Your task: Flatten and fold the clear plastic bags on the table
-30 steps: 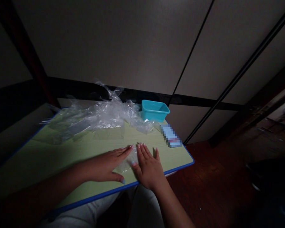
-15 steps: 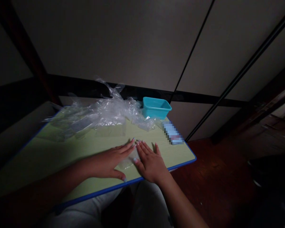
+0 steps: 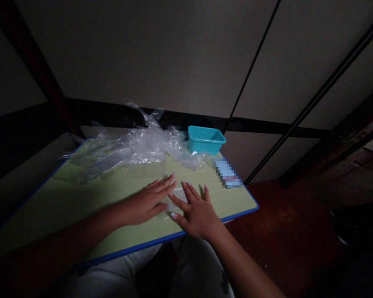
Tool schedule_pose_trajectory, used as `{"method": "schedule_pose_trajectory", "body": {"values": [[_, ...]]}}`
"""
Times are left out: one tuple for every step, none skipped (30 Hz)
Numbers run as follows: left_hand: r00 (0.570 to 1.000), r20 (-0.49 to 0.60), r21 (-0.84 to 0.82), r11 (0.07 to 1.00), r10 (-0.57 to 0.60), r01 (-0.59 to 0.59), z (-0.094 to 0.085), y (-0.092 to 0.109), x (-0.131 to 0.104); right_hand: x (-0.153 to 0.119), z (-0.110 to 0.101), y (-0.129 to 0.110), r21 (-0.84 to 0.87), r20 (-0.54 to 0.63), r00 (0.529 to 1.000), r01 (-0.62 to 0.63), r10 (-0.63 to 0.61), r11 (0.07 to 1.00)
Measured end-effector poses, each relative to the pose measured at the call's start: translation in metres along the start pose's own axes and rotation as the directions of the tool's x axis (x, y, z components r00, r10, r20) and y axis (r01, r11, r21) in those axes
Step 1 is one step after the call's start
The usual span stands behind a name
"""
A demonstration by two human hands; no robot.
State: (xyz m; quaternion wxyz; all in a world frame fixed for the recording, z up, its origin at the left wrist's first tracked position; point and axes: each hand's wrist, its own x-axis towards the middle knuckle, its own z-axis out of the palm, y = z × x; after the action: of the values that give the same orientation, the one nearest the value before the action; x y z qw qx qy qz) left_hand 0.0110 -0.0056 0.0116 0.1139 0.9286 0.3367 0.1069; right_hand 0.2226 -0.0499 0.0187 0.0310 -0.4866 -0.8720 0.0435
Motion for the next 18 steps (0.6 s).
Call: {"method": "schedule_pose_trajectory", "body": {"values": [[1.0, -0.024, 0.018, 1.0, -0.017, 0.018, 0.001, 0.0, 0.001, 0.0, 0.0, 0.0, 0.007, -0.001, 1.0, 0.002, -0.002, 1.0], [0.999, -0.037, 0.032, 0.999, -0.032, 0.034, 0.002, -0.001, 0.002, 0.0, 0.001, 0.0, 0.013, -0.001, 1.0, 0.005, -0.005, 1.0], [0.998, -0.038, 0.04, 0.998, -0.041, 0.043, 0.003, -0.001, 0.002, 0.0, 0.001, 0.0, 0.018, 0.0, 1.0, 0.009, -0.009, 1.0], [0.999, -0.027, 0.046, 0.998, -0.04, 0.041, 0.003, -0.001, 0.002, 0.0, 0.001, 0.001, 0.022, 0.0, 1.0, 0.016, -0.016, 1.0], [1.0, -0.007, 0.051, 0.998, -0.029, 0.029, 0.004, -0.002, 0.002, 0.0, 0.001, 0.001, 0.025, 0.0, 1.0, 0.025, -0.025, 0.999], [1.0, 0.018, 0.057, 0.998, -0.011, 0.01, 0.005, -0.002, 0.002, 0.0, 0.001, 0.001, 0.028, 0.0, 0.999, 0.035, -0.035, 0.999], [0.999, 0.042, 0.064, 0.998, 0.006, -0.009, 0.005, -0.003, 0.002, 0.0, 0.0, 0.001, 0.03, 0.001, 0.999, 0.046, -0.046, 0.999], [0.998, 0.063, 0.069, 0.997, 0.017, -0.022, 0.006, -0.004, 0.001, 0.001, 0.0, 0.001, 0.031, 0.001, 0.999, 0.054, -0.054, 0.998], [0.997, 0.079, 0.074, 0.997, 0.02, -0.026, 0.006, -0.004, 0.001, 0.001, 0.0, 0.001, 0.03, 0.003, 0.998, 0.062, -0.062, 0.998], [0.996, 0.092, 0.076, 0.997, 0.016, -0.023, 0.007, -0.005, 0.0, 0.001, 0.0, 0.002, 0.027, 0.007, 0.998, 0.068, -0.068, 0.997], [0.995, 0.102, 0.076, 0.997, 0.006, -0.014, 0.007, -0.006, 0.0, 0.001, 0.0, 0.002, 0.023, 0.012, 0.997, 0.073, -0.073, 0.997], [0.994, 0.113, 0.073, 0.997, -0.005, -0.003, 0.007, -0.007, 0.0, 0.001, 0.001, 0.002, 0.017, 0.015, 0.997, 0.077, -0.078, 0.997], [0.992, 0.125, 0.067, 0.998, -0.014, 0.006, 0.007, -0.008, 0.0, 0.002, 0.001, 0.003, 0.01, 0.015, 0.996, 0.082, -0.082, 0.997], [0.99, 0.137, 0.058, 0.998, -0.018, 0.01, 0.006, -0.009, 0.0, 0.002, 0.002, 0.003, 0.004, 0.013, 0.996, 0.088, -0.088, 0.996], [0.989, 0.145, 0.047, 0.999, -0.017, 0.011, 0.005, -0.009, 0.0, 0.002, 0.003, 0.003, -0.002, 0.007, 0.995, 0.095, -0.095, 0.995], [0.99, 0.143, 0.034, 0.999, -0.015, 0.011, 0.004, -0.01, 0.0, 0.002, 0.004, 0.004, -0.008, -0.001, 0.995, 0.1, -0.1, 0.995], [0.991, 0.13, 0.021, 1.0, -0.014, 0.012, 0.003, -0.01, 0.0, 0.002, 0.005, 0.004, -0.015, -0.011, 0.995, 0.103, -0.103, 0.995], [0.994, 0.108, 0.011, 1.0, -0.014, 0.013, 0.001, -0.011, 0.0, 0.001, 0.006, 0.004, -0.023, -0.02, 0.994, 0.104, -0.104, 0.994]]}}
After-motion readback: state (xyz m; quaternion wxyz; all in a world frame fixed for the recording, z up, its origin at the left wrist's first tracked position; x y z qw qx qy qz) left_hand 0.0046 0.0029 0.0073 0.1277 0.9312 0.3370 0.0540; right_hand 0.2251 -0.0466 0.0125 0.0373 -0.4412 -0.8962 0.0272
